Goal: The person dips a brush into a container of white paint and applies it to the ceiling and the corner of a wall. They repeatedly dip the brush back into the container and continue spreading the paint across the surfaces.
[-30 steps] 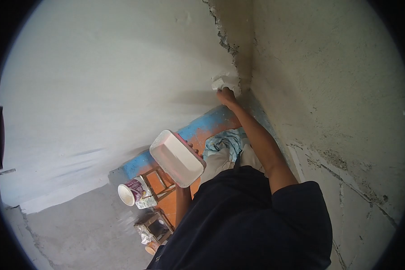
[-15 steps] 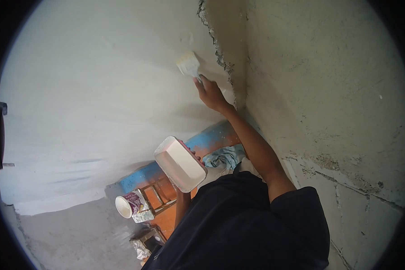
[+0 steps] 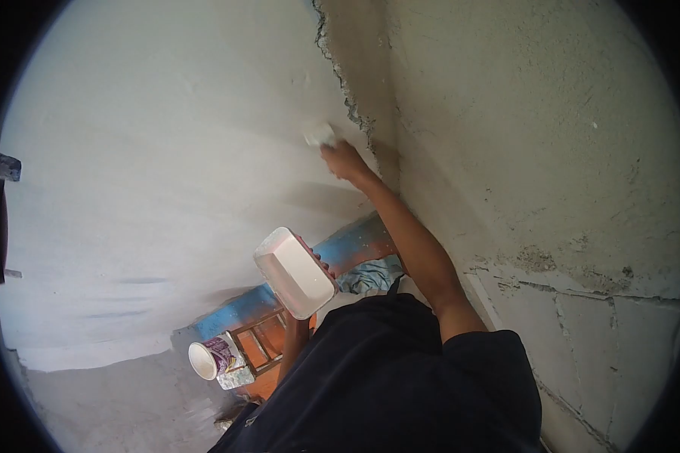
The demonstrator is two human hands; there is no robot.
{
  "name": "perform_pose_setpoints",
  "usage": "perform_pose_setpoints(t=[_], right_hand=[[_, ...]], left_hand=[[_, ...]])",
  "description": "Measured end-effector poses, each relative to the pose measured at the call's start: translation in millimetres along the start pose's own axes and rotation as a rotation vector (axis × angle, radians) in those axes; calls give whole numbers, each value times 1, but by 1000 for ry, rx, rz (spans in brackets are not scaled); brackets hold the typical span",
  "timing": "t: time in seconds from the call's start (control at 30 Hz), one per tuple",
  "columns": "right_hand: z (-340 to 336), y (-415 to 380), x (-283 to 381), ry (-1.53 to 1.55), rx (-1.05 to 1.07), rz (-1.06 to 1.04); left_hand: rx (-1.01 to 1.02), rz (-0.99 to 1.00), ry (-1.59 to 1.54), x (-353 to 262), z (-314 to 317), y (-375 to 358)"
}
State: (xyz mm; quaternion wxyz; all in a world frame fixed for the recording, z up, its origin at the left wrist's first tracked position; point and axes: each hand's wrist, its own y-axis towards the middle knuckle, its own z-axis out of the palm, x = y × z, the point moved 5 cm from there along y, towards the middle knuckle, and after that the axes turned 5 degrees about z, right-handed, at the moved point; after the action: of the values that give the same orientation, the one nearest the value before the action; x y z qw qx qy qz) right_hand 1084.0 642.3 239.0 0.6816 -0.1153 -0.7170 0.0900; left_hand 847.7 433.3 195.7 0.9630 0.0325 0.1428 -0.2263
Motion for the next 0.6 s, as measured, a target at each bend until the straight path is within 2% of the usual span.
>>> perform_pose_setpoints(t=[0.07,0.17,0.2,0.3,0.37,0.43,0.5,0.57,0.6], right_hand=[[-5,-41,77,-85,-68,-63],[-1,-61,118,-154,-173,-411],[4,-55,111,-164,-218,-474],[26,-21,36,-303,-343,-431],[45,15,-69,-279,-313,-163],[68,17,-168,-42,-182,412],[92,0,-232,-363,-347,192],[120,-27,-261,-353,-322,101],[135,-63,-236,-129,-273,85]], left_hand=[[-10,6,62,-2,21,-2],[-17,4,73,-12,27,-7],[-18,1,67,-17,21,-10],[-37,-4,57,-45,1,-30],[-48,-7,67,-68,-9,-45],[-64,-13,69,-88,-19,-59],[-79,-24,68,-105,-31,-71],[-79,-38,61,-118,-41,-78],[-78,-47,55,-122,-46,-78]])
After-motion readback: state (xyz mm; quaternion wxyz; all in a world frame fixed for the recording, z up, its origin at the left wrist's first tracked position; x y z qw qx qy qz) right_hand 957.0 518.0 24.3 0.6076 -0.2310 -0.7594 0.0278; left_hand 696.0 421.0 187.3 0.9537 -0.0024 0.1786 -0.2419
